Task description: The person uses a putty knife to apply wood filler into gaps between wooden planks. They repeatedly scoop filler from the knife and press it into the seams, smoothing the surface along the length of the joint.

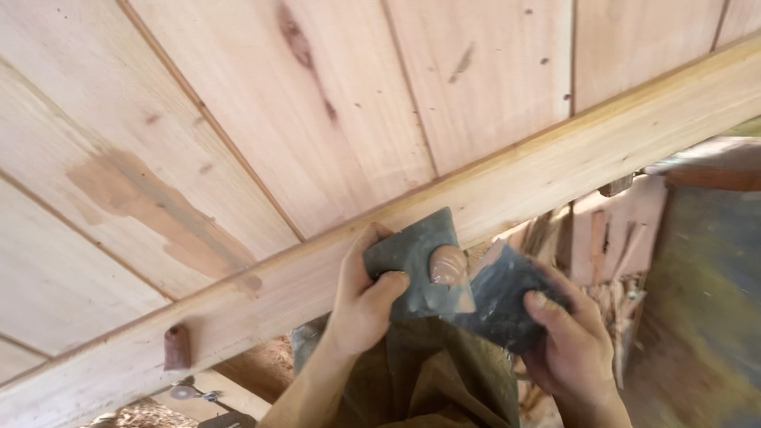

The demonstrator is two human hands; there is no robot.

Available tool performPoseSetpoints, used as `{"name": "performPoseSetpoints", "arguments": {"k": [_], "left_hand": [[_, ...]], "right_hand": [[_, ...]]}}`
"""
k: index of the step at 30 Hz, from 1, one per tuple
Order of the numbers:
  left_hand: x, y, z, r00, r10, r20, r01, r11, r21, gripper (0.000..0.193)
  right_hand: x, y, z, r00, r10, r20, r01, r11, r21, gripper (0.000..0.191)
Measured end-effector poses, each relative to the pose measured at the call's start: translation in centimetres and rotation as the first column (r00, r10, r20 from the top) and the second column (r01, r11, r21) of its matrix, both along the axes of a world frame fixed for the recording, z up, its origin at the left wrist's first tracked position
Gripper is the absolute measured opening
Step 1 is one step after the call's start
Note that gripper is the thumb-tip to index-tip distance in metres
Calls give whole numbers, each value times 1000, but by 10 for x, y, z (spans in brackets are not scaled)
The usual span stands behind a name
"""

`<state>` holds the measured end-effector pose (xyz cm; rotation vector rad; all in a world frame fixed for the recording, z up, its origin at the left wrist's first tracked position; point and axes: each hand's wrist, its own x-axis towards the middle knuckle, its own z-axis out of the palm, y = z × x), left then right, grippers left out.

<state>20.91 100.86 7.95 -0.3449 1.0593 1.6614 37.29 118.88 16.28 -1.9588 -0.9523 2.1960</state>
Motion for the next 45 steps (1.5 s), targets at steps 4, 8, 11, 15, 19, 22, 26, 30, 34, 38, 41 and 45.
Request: {"name": "performPoseSetpoints", "arguments": {"k": [4, 8, 11, 15, 19, 22, 26, 30, 34, 38, 41, 45], "left_hand": [[46, 40, 24, 979, 184, 90, -181, 983, -38, 27], [73, 48, 41, 893, 405, 199, -408, 912, -23, 28], [91, 39, 51, 855, 463, 235, -478, 879, 6, 33], [108, 21, 66, 854, 486, 184, -495, 869, 1, 35], [95, 13, 66, 843, 501, 197, -512, 859, 7, 35], [70, 19, 54, 873, 455, 176, -472, 878, 73, 33], [28, 34, 39, 927, 351, 134, -364, 927, 87, 36], [-8, 44, 44, 963, 245, 116, -251, 967, 48, 36], [-47, 47, 49, 963, 211, 170, -227, 970, 82, 36], [-68, 42, 55, 978, 154, 138, -168, 982, 92, 32], [-72, 38, 58, 987, 127, 99, -129, 992, 7, 28], [-75, 34, 61, 991, 41, -129, -59, 988, -146, 27]], "right_hand": [[32, 28, 22, 807, 576, 130, -580, 814, -5, 48], [47, 75, 41, 365, 926, 98, -923, 346, 168, 45], [54, 114, 48, 229, 923, 309, -971, 239, 4, 44], [54, 139, 42, 667, 738, 103, -745, 660, 97, 43], [41, 140, 35, 738, 652, -174, -639, 758, 131, 41], [18, 136, 38, 604, 711, -360, -651, 701, 292, 34], [-28, 115, 45, 224, 955, 194, -692, 16, 721, 26], [-80, 92, 51, 132, 852, 507, -585, -346, 733, 21], [-117, 78, 57, 89, 801, 592, -505, -476, 720, 23], [-133, 62, 60, 53, 778, 627, -522, -513, 681, 23], [-138, 50, 65, 47, 798, 601, -610, -453, 650, 21], [-147, 43, 72, 44, 849, 527, -727, -334, 600, 21]]}}
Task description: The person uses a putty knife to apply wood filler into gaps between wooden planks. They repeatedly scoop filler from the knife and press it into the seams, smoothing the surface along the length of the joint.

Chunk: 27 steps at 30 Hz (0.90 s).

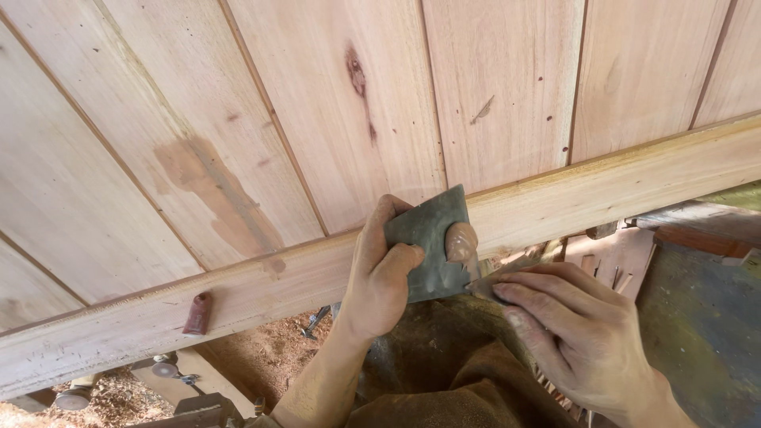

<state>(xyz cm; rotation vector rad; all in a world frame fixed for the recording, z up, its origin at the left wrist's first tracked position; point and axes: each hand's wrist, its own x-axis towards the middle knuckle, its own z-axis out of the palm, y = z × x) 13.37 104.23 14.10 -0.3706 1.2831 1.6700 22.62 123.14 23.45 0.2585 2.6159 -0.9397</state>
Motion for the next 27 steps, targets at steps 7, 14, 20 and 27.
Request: {"name": "performPoseSetpoints", "arguments": {"k": [7, 14, 20, 27], "left_hand": [[-14, -4, 8, 996, -62, -70, 61, 998, -10, 25], [0, -3, -5, 988, -89, -130, 84, 995, -46, 21], [-3, 0, -61, 978, -42, -204, 32, 998, -49, 25], [-2, -19, -117, 952, 259, -163, -243, 963, 114, 34]], "right_hand": [[-16, -24, -8, 993, -54, -102, 65, 991, 113, 17], [-8, -31, -21, 998, -52, 20, 51, 998, 48, 16], [9, -3, -56, 951, -146, 272, 177, 980, -93, 19], [0, 26, -117, 958, 51, 281, -146, 932, 331, 24]]}}
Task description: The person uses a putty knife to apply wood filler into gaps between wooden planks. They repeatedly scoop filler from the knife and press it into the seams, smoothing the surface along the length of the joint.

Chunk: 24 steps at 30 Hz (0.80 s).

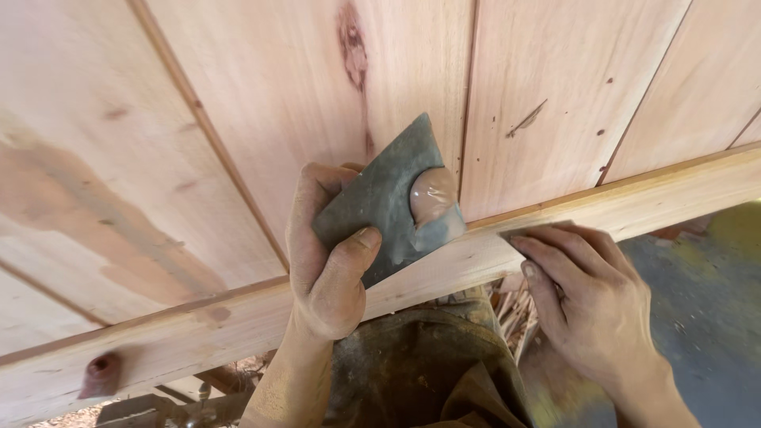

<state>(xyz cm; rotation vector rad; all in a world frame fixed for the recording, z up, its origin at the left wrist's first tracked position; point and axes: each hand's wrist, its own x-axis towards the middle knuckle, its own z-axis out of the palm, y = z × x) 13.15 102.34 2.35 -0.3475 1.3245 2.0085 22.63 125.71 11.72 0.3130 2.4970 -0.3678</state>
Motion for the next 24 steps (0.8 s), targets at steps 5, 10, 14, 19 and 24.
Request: {"name": "performPoseSetpoints", "arguments": {"k": [5, 10, 14, 19, 24], "left_hand": [[9, 6, -14, 995, 53, 87, -61, 994, 90, 32], [10, 5, -19, 987, 83, 139, -94, 992, 80, 35], [9, 2, -20, 971, 131, 200, -153, 983, 102, 36], [12, -3, -18, 977, 138, 161, -157, 981, 110, 36], [12, -17, -20, 978, 145, 151, -162, 981, 104, 37]], "right_hand": [[-15, -1, -18, 990, 142, -23, -141, 989, 40, 23], [-17, -20, -42, 969, 236, -73, -232, 971, 59, 17], [-17, -28, -43, 978, 209, 6, -209, 975, 78, 17], [-28, -11, -55, 906, 278, 320, -285, 958, -24, 19], [-56, 8, -61, 760, 277, 588, -200, 960, -194, 23]]}}
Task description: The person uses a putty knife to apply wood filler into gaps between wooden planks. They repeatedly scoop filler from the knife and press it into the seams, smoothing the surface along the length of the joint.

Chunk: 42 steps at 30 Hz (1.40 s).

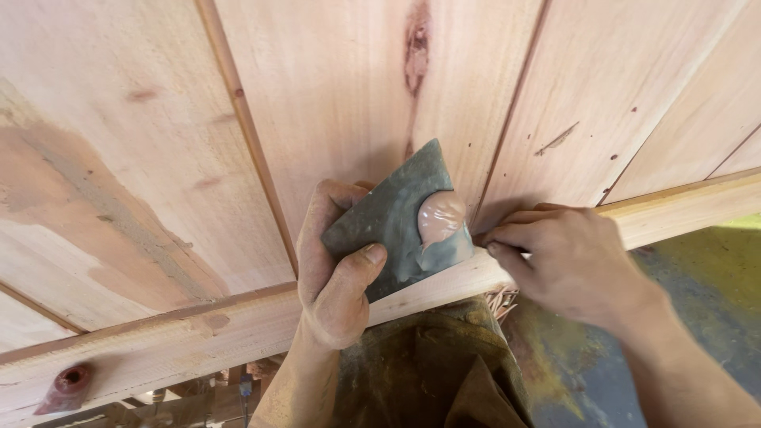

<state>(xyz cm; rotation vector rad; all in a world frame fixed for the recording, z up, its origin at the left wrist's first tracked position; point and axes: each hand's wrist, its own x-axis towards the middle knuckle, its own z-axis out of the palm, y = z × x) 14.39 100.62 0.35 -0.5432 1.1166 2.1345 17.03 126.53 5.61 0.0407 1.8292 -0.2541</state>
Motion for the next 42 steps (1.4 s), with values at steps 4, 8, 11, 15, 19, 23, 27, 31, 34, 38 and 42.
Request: {"name": "performPoseSetpoints", "arguments": {"k": [4, 8, 11, 15, 19, 23, 27, 31, 34, 38, 42], "left_hand": [[-1, -11, -1, 997, 23, 68, -21, 1000, -19, 38], [-2, -10, -1, 994, 37, 103, -36, 999, -10, 39], [-3, -3, -2, 999, 35, 35, -36, 999, 28, 37], [-4, 12, 1, 995, 71, 70, -79, 989, 124, 36], [-5, 18, 5, 1000, 4, -19, -2, 996, 93, 35], [3, 12, 2, 992, -90, -83, 92, 996, 21, 37], [21, 25, -5, 999, -11, 35, 8, 997, 71, 37], [34, 54, -5, 992, 41, 119, -55, 992, 117, 39], [35, 64, 3, 993, 51, 104, -65, 988, 139, 37], [31, 63, 7, 987, 72, 147, -104, 969, 223, 36], [31, 58, -2, 977, 92, 194, -121, 982, 144, 40]], "right_hand": [[-6, 10, 19, 970, -65, -235, 82, 995, 61, 19], [29, 1, 7, 743, 5, -669, 57, 996, 72, 11], [51, -3, 7, 687, 35, -726, 70, 991, 115, 11], [34, 5, 13, 852, 4, -523, 66, 991, 115, 13], [-2, 22, 9, 1000, -15, -4, 16, 969, 248, 16], [3, 45, 14, 970, -103, -219, 148, 969, 199, 15], [38, 36, 5, 688, -46, -724, 114, 992, 46, 14], [38, 24, 11, 769, 32, -639, 59, 991, 121, 15], [13, 47, 9, 982, 18, -187, 25, 975, 221, 17], [20, 78, 20, 988, -53, -144, 84, 972, 220, 17], [64, 75, 15, 676, -63, -734, 139, 989, 43, 16]]}}
